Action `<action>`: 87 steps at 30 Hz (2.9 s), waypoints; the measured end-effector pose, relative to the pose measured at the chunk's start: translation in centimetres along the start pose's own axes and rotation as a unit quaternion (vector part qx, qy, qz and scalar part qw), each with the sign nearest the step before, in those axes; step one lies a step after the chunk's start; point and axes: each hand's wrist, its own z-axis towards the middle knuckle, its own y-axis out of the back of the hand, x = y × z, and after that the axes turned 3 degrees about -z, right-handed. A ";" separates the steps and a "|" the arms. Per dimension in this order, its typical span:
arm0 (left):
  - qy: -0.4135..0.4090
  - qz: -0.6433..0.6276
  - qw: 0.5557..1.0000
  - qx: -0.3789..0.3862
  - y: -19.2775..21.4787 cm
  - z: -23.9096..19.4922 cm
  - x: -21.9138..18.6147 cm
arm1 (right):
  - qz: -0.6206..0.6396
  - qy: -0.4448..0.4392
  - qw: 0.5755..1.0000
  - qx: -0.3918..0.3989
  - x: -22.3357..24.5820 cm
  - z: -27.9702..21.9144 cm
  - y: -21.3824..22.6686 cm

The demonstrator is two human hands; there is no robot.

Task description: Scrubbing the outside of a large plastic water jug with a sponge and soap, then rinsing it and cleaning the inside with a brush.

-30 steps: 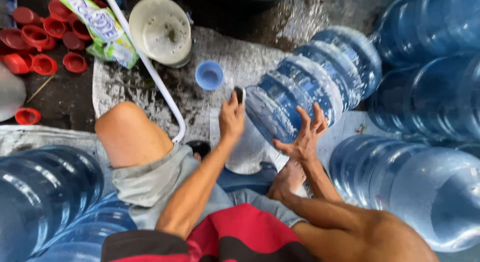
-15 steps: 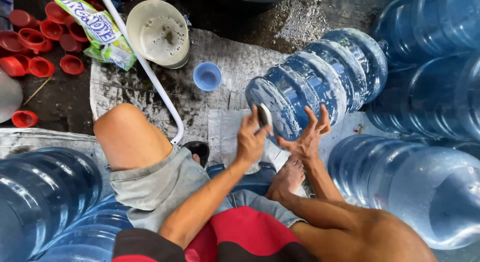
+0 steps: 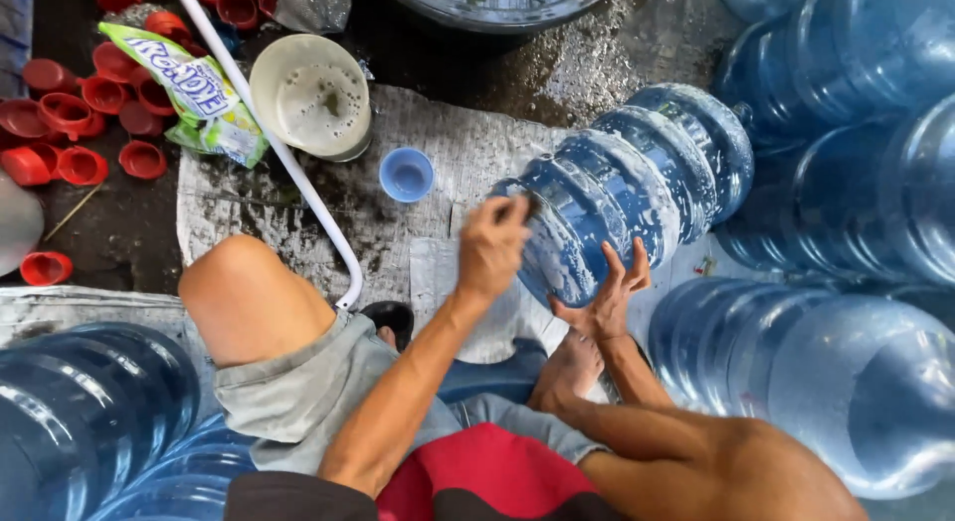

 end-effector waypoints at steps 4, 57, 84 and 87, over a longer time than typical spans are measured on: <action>-0.088 0.031 0.995 0.044 -0.2 1.3 -2.9 | 0.010 -0.006 1.000 -0.023 -0.8 -0.4 -0.3; 0.041 -0.041 0.995 0.083 6.4 3.9 2.1 | -0.059 -0.025 0.989 0.136 6.2 6.9 -0.1; -0.018 -0.043 0.996 0.076 6.2 -2.9 -3.0 | -0.036 -0.021 0.993 0.107 4.3 5.5 0.3; 0.134 -0.097 0.986 0.036 6.2 -0.9 0.6 | -0.019 -0.027 0.994 0.106 5.0 5.9 -0.1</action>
